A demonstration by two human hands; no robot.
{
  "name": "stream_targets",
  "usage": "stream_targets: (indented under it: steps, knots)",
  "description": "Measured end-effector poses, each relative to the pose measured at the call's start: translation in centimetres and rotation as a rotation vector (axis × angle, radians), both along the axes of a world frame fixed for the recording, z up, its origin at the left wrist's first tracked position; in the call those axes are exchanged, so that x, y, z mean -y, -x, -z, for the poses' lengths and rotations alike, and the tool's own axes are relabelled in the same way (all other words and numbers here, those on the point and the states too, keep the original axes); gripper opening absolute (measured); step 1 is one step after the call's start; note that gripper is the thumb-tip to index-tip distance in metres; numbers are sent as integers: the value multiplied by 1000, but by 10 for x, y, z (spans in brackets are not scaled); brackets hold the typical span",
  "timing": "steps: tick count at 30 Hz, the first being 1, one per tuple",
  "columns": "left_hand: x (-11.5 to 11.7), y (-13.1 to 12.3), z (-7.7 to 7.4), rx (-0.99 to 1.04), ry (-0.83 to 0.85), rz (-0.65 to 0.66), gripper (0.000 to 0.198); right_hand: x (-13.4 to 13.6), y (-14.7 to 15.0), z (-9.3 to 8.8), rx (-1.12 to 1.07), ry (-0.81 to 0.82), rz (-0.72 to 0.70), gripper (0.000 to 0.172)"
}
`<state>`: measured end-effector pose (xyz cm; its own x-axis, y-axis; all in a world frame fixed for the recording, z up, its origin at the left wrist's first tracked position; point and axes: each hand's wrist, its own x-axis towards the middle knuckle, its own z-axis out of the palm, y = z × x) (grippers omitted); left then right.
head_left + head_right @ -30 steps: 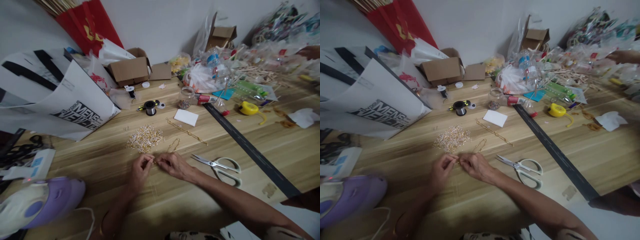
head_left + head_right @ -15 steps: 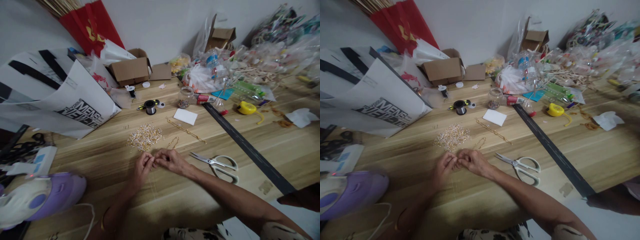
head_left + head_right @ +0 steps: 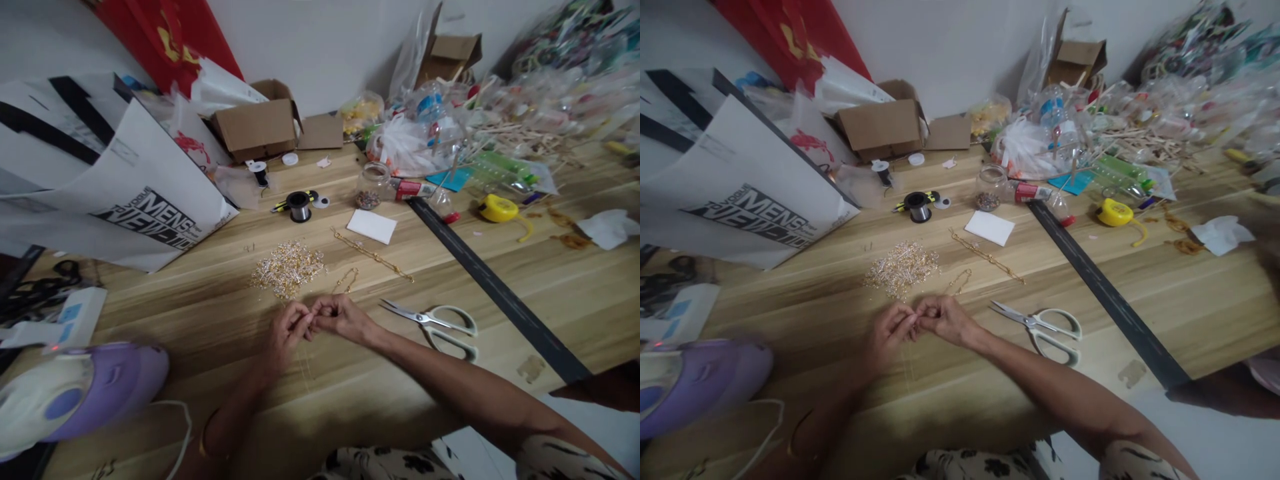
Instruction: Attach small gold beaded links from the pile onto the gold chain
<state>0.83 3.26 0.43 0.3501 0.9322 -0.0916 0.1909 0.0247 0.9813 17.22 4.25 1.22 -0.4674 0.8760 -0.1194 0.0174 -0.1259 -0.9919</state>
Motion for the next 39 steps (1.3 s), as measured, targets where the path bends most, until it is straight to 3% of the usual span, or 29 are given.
stream_targets:
  steps: [7,16,25,39]
  knots:
    - [-4,2,4,108,165,-55,24,-3,-4,5,1,-23,37,28]
    - [-9,6,-2,80,207,6,32,-3,-6,0,6,-77,93,25]
    - [-7,5,0,73,216,-13,22,-4,-6,6,-24,-47,79,26]
    - [-7,5,3,34,143,-3,21,-2,-4,4,-85,-1,-4,26]
